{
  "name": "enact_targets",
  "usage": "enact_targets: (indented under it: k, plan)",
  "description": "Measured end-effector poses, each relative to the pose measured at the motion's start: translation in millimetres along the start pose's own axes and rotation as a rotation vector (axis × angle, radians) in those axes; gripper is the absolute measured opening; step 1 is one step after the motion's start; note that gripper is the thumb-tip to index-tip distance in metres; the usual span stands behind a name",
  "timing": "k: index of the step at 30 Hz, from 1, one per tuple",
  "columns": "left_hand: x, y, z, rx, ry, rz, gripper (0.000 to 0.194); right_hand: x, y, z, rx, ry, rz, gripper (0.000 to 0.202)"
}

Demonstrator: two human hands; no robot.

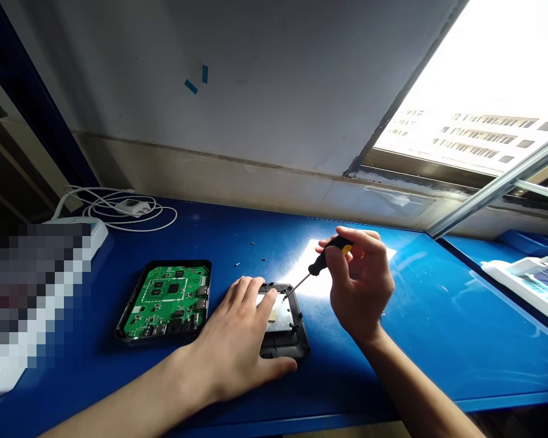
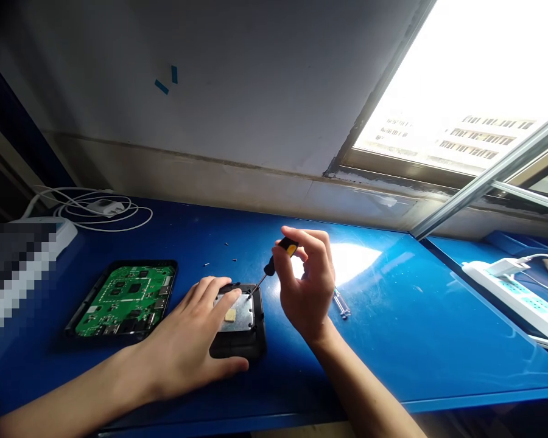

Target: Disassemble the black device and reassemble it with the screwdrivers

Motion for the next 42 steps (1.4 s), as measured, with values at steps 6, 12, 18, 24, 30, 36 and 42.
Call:
enact_targets:
  k: [6, 12, 18, 24, 30, 36, 42]
  plan:
    - [-0.5, -1.0, -0.6, -0.002, 0.015, 0.025, 0.099, -2.2, -0.6, -6.2, -0.036, 0.031, 0.03, 0.028]
    - [2.2, -1.4, -3.6, -0.014, 0.013, 0.012, 0.097, -2.0, -0.5, -6.1, -0.039, 0.02, 0.016, 0.031]
    - [1.8, -1.3, -3.1, -0.026, 0.026, 0.0, 0.097, -4.5, -1.5, -0.5, -0.001, 0.064, 0.026, 0.031]
    - [2.5, -1.6, -3.2, -0.03, 0.011, -0.007, 0.095, -4.5, -2.2, -1.8, -0.019, 0.038, 0.034, 0.028]
    - [2.4, -2.0, -2.1, -0.031, -0.003, -0.042, 0.093, -1.8, -1.5, 2.6, 0.018, -0.011, 0.022, 0.033]
    - [0.4, -1.1, -0.4, -0.022, -0.009, -0.018, 0.096, -4.4, 0.8, 2.4, -0.014, 0.066, 0.063, 0.025]
    - [1.9, -1.0, -1.7, -0.02, -0.005, -0.014, 0.094, -0.2, 1.7, 0.5, -0.023, 0.024, -0.005, 0.021]
Point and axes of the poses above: each hand's wrist, its own y-axis towards the middle knuckle, its own x-axis out of the back of the hand, z = x × y, the point moved 8 cm from there along y, towards the middle knuckle, and after that the axes turned 1 degree about -z, right-handed, at the moved point
